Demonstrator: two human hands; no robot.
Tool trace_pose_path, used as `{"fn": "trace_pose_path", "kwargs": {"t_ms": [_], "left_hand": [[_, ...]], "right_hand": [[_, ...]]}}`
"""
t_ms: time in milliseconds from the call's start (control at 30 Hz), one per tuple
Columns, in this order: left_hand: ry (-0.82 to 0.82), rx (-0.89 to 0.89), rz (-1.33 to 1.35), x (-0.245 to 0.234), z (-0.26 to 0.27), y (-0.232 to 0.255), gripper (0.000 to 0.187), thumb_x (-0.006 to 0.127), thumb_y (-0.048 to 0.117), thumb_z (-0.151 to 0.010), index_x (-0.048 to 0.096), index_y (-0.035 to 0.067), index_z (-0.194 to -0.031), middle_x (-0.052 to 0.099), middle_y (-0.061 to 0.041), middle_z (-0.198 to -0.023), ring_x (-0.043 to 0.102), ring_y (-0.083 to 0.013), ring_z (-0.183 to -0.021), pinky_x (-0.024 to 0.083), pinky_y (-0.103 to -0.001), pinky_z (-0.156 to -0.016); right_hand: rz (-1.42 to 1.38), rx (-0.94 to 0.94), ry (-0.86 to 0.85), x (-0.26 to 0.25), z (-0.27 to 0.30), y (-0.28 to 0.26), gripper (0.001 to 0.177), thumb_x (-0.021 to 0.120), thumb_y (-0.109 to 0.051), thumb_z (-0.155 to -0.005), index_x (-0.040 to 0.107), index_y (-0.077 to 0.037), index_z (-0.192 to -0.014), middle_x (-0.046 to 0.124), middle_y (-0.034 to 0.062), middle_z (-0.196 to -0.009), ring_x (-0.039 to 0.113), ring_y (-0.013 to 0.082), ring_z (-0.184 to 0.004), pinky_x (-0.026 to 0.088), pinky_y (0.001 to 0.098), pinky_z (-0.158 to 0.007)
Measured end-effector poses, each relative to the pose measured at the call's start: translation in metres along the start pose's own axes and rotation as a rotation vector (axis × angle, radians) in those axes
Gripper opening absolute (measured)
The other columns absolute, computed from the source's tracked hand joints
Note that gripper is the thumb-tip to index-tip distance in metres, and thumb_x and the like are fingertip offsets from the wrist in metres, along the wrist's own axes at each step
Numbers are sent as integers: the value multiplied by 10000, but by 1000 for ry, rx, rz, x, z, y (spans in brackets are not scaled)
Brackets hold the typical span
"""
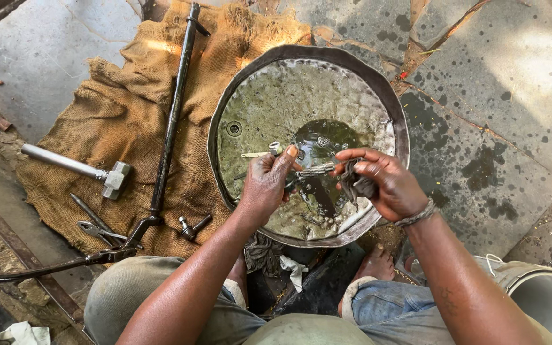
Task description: The person cleans a small mechanical metal part by rubbing it with their hands in a basin filled with dark liquid, then uses a thin metal tool to scrape residue from the part.
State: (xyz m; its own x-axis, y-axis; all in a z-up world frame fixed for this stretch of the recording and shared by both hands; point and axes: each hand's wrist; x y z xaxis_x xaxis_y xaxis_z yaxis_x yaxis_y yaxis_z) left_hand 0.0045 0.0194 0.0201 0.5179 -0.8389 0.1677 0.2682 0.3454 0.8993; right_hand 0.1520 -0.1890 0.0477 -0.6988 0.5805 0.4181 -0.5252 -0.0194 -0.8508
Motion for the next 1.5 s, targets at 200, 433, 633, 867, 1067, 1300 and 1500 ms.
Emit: {"fn": "trace_pose_path", "kwargs": {"t_ms": [200, 433, 633, 867, 1067, 1300, 1500], "left_hand": [[-49, -96, 23, 5, 2, 1, 537, 602, 536, -970, 696, 19, -861, 571, -27, -515, 547, -106, -358, 410, -267, -318], [-116, -303, 76, 2, 3, 5, 637, 537, 634, -960, 674, 12, -932, 609, -88, -511, 527, -131, -324, 392, -278, -284], [-126, -386, 142, 2, 2, 5, 634, 545, 658, -950, 641, 32, -967, 600, -78, -519, 515, -140, -329, 363, -293, -289], [-180, -423, 153, 2, -1, 3, 645, 505, 691, -943, 659, 67, -992, 610, -68, -536, 518, -150, -348, 355, -296, -322], [-224, -389, 192, 2, -2, 0, 623, 492, 673, -964, 655, 75, -1032, 612, -56, -554, 521, -142, -370, 371, -285, -343], [-200, -397, 138, 3, -2, -2, 608, 484, 663, -954, 621, 96, -1125, 626, -49, -604, 554, -139, -425, 387, -292, -385], [-200, -396, 109, 5, -7, -10, 593, 521, 629, -973, 579, 83, -1196, 615, -53, -666, 557, -125, -471, 411, -279, -414]], "right_hand": [[342, -8, 77, 6, -1, 16, 418, 776, -49, -867, 717, -56, -1281, 723, 48, -921, 675, 95, -796, 574, 264, -722], [375, 12, 104, 8, 1, 15, 349, 809, -112, -840, 742, -32, -1174, 716, 18, -838, 664, 60, -736, 570, 232, -671], [324, 21, 106, 5, -1, 19, 352, 804, -111, -856, 742, -19, -1190, 717, 16, -821, 628, 58, -714, 526, 223, -643], [295, 23, 105, 3, -1, 21, 337, 772, -128, -884, 729, -14, -1198, 746, 28, -870, 641, 61, -738, 531, 223, -656], [314, 27, 110, -2, -3, 24, 339, 771, -148, -894, 732, -20, -1205, 746, 33, -869, 633, 61, -731, 528, 228, -651], [280, 59, 135, 0, -4, 25, 331, 768, -143, -890, 731, -20, -1195, 762, 36, -913, 638, 61, -753, 535, 219, -671], [350, 6, 135, -2, -5, 26, 341, 785, -113, -873, 719, -13, -1192, 736, 32, -892, 646, 56, -749, 545, 224, -661]]}}
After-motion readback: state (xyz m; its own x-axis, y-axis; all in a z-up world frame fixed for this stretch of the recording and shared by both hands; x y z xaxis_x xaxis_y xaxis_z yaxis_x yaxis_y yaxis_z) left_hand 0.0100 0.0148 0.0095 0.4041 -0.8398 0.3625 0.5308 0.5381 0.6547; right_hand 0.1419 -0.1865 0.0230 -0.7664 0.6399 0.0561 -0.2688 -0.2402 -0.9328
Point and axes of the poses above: each hand's wrist, its own z-axis away from the middle knuckle, its own x-axis out of the palm, y = z × x
